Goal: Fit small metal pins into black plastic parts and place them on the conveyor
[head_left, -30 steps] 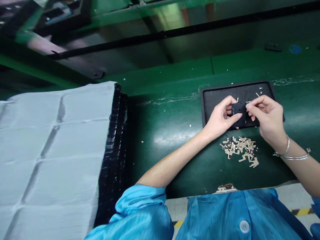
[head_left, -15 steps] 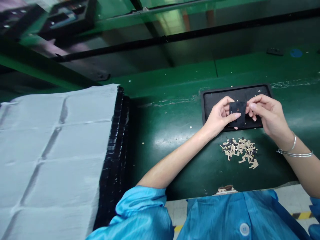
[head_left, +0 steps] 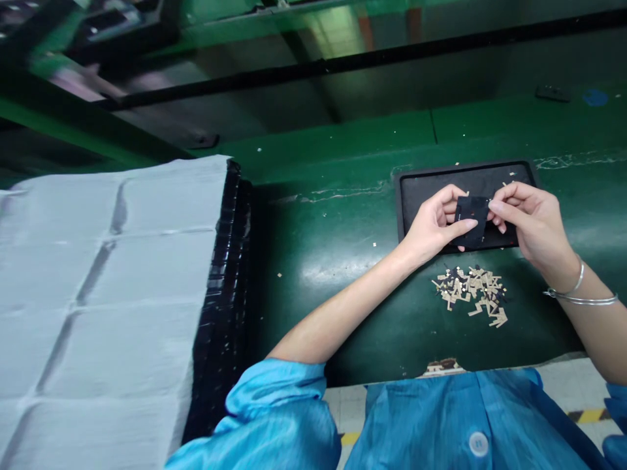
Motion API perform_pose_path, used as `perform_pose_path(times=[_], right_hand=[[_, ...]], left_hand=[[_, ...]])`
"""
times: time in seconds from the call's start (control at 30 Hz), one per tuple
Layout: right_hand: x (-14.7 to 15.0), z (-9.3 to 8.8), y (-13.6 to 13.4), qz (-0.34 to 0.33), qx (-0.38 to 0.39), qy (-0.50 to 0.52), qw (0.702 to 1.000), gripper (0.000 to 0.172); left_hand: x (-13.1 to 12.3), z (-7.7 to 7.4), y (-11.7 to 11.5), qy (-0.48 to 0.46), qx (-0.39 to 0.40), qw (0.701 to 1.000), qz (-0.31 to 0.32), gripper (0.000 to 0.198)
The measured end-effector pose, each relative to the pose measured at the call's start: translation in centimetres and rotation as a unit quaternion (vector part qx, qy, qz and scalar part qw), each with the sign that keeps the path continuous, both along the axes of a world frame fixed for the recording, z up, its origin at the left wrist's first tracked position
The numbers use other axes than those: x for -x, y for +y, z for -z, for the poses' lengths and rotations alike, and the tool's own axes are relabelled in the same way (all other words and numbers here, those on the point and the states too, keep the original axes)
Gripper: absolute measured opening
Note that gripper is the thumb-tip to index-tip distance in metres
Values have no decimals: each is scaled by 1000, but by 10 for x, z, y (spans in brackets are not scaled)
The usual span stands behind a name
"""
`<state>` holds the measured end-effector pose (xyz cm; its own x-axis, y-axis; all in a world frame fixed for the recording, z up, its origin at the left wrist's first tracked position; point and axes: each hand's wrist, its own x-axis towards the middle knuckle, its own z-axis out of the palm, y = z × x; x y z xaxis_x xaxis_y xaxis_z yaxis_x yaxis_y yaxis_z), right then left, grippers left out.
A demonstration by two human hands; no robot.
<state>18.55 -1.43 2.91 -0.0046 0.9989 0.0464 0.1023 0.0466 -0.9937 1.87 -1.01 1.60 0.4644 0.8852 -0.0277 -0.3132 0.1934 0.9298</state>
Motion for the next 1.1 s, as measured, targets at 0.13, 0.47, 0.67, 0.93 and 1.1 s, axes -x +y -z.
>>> perform_pose_path(times=[0.13,0.47,0.67,0.93,1.1], right_hand=[[-1,1,0,3,-17,-33,999,21],[0,1,1,-3,-15,-29,999,26],[1,-4,-1,-13,-2,5,1000,26],[1,-9,1,-86,37,55,994,36],[1,-7,1,-73,54,100,991,35]], left_hand=[[-1,-1,-1,16,-4,1000,-9,45],[-1,1,0,2,-6,1000,-16,43],[1,2,2,0,15,1000,5,46],[2,1,4,-24,22,999,30,46],[4,3,7,-31,36,996,78,49]])
